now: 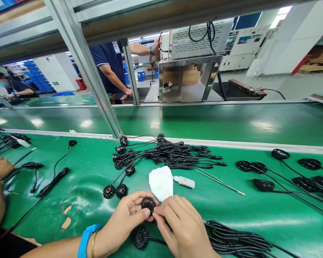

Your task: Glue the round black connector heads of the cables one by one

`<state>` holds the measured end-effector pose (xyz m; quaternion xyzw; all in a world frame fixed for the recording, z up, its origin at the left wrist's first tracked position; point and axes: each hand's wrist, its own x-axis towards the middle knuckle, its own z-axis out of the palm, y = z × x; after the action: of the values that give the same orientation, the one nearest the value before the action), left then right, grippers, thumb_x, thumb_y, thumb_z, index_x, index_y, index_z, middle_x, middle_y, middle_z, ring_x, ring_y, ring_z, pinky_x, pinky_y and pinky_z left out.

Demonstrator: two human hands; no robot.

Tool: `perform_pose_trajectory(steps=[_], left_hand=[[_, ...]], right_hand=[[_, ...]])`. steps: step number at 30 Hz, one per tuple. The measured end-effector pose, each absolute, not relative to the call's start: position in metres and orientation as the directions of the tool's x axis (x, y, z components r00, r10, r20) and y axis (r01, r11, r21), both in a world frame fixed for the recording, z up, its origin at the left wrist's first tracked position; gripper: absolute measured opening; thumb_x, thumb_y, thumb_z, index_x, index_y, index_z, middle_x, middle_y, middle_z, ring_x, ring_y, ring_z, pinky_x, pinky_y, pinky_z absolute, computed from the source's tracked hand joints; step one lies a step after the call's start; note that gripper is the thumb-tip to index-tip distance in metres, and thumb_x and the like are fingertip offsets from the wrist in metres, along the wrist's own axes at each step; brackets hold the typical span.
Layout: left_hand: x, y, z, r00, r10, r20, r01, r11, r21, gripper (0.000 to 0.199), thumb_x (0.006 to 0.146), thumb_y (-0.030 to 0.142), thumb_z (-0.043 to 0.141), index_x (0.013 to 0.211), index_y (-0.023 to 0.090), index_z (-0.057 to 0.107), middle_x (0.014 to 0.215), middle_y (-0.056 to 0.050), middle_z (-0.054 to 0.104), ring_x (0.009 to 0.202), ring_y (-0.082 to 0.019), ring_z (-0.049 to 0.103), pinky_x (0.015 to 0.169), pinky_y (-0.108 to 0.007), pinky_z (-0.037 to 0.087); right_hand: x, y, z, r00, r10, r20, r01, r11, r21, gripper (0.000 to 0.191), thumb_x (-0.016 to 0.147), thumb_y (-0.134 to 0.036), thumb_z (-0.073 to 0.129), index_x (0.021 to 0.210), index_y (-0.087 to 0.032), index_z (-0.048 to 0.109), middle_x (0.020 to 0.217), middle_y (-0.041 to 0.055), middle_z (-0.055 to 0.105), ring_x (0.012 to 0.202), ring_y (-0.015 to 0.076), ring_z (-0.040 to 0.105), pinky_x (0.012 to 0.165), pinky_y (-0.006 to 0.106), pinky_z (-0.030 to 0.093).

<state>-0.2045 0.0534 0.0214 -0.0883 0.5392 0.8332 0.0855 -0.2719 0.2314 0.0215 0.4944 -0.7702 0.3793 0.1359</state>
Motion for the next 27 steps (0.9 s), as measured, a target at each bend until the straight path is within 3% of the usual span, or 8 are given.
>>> perform_pose_trajectory(steps=[6, 13, 17, 22, 27], left_hand=[[-0.202, 0.053, 0.024, -0.975, 0.013, -0.224, -0.219, -0.265, 0.939, 0.026, 0.084, 0.013, 0.062, 0.109, 0.008, 0.059, 0.107, -0.013, 0.067, 0.088, -0.015, 0.062, 0.082, -0.026, 0.050], [-0.195, 0.056, 0.028, -0.991, -0.075, -0.107, -0.105, -0.028, 0.994, 0.028, 0.080, 0.006, 0.054, 0.105, 0.013, 0.061, 0.102, -0.007, 0.069, 0.094, -0.017, 0.066, 0.088, -0.025, 0.052], [-0.189, 0.056, 0.028, -0.982, -0.137, 0.129, 0.096, 0.225, 0.970, 0.035, 0.074, 0.003, 0.057, 0.105, 0.019, 0.063, 0.100, -0.001, 0.070, 0.089, -0.014, 0.067, 0.085, -0.021, 0.052], [-0.186, 0.057, 0.029, -0.839, -0.088, 0.537, 0.435, 0.485, 0.759, 0.051, 0.074, 0.001, 0.057, 0.119, 0.024, 0.056, 0.107, 0.001, 0.070, 0.094, -0.012, 0.068, 0.088, -0.020, 0.053], [-0.188, 0.052, 0.030, -0.809, -0.036, 0.587, 0.483, 0.528, 0.698, 0.049, 0.080, 0.002, 0.055, 0.124, 0.023, 0.055, 0.108, -0.003, 0.071, 0.098, -0.012, 0.068, 0.090, -0.021, 0.054]], right_hand=[[-0.267, 0.229, 0.019, -0.466, -0.644, 0.607, -0.870, 0.210, -0.446, 0.011, 0.090, -0.005, 0.058, 0.094, -0.015, 0.057, 0.083, 0.0045, 0.057, 0.077, 0.0143, 0.050, 0.069, 0.029, 0.036], [-0.263, 0.226, 0.021, -0.461, -0.609, 0.645, -0.878, 0.210, -0.429, 0.013, 0.088, -0.005, 0.062, 0.094, -0.015, 0.055, 0.080, 0.0050, 0.057, 0.074, 0.0147, 0.048, 0.066, 0.029, 0.033], [-0.261, 0.227, 0.025, -0.450, -0.587, 0.673, -0.885, 0.190, -0.425, 0.015, 0.086, -0.005, 0.064, 0.094, -0.014, 0.055, 0.080, 0.0056, 0.057, 0.074, 0.0147, 0.049, 0.065, 0.029, 0.034], [-0.258, 0.226, 0.029, -0.433, -0.573, 0.696, -0.896, 0.192, -0.400, 0.018, 0.083, -0.004, 0.064, 0.093, -0.014, 0.054, 0.077, 0.0048, 0.056, 0.072, 0.0149, 0.049, 0.065, 0.030, 0.034], [-0.257, 0.225, 0.031, -0.487, -0.548, 0.680, -0.864, 0.191, -0.465, 0.017, 0.084, -0.004, 0.062, 0.092, -0.015, 0.052, 0.078, 0.0039, 0.056, 0.073, 0.0140, 0.051, 0.066, 0.029, 0.035]])
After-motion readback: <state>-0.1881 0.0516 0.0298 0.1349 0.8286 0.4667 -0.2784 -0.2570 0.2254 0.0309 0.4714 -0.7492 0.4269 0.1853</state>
